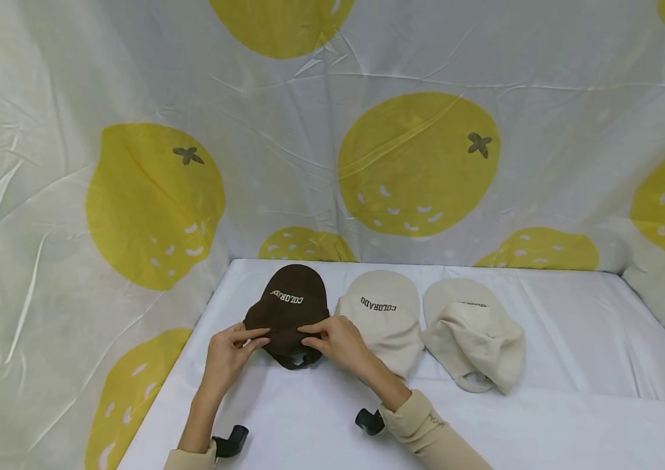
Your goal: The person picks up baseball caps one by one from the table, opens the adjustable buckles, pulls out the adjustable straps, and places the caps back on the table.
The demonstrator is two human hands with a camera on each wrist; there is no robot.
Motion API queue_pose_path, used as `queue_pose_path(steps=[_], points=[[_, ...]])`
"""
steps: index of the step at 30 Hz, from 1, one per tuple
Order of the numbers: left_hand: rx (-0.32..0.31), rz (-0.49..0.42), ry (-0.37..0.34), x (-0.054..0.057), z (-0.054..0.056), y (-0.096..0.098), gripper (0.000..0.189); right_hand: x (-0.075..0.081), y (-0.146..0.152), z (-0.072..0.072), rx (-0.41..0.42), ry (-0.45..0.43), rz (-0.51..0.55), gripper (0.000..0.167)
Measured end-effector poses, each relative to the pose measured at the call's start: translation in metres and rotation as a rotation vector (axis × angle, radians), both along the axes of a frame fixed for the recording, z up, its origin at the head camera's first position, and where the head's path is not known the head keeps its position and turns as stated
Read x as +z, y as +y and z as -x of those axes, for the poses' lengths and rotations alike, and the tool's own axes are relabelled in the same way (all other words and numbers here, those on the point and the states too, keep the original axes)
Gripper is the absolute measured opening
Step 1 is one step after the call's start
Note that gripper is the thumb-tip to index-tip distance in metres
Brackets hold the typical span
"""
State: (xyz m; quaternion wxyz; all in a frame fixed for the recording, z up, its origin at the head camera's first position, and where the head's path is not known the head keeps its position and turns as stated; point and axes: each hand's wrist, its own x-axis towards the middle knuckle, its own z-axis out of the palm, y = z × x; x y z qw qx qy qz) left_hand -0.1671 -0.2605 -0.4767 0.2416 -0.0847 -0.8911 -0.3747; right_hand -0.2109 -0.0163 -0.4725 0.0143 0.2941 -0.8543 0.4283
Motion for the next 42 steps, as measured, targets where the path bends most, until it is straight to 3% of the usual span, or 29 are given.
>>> queue_pose_path(steps=[12, 24, 29, 33, 42], points=[[-0.034, -0.127, -0.128, -0.001, 0.000, -0.003, 0.012, -0.006, -0.005, -0.001, -0.049, 0.040, 0.022, 0.017], [-0.039, -0.141, -0.064, -0.003, 0.002, -0.002, 0.013, -0.009, -0.007, -0.002, -0.062, 0.060, 0.073, 0.013], [-0.052, -0.178, -0.056, -0.001, 0.001, -0.003, 0.013, -0.008, -0.006, -0.003, -0.062, 0.020, 0.116, 0.011], [-0.080, -0.218, -0.049, 0.005, -0.001, -0.004, 0.012, -0.005, -0.004, -0.005, -0.029, -0.038, 0.191, 0.011], [-0.170, -0.300, -0.031, 0.032, -0.008, 0.004, 0.014, 0.021, 0.013, -0.011, 0.054, -0.166, 0.340, 0.014]])
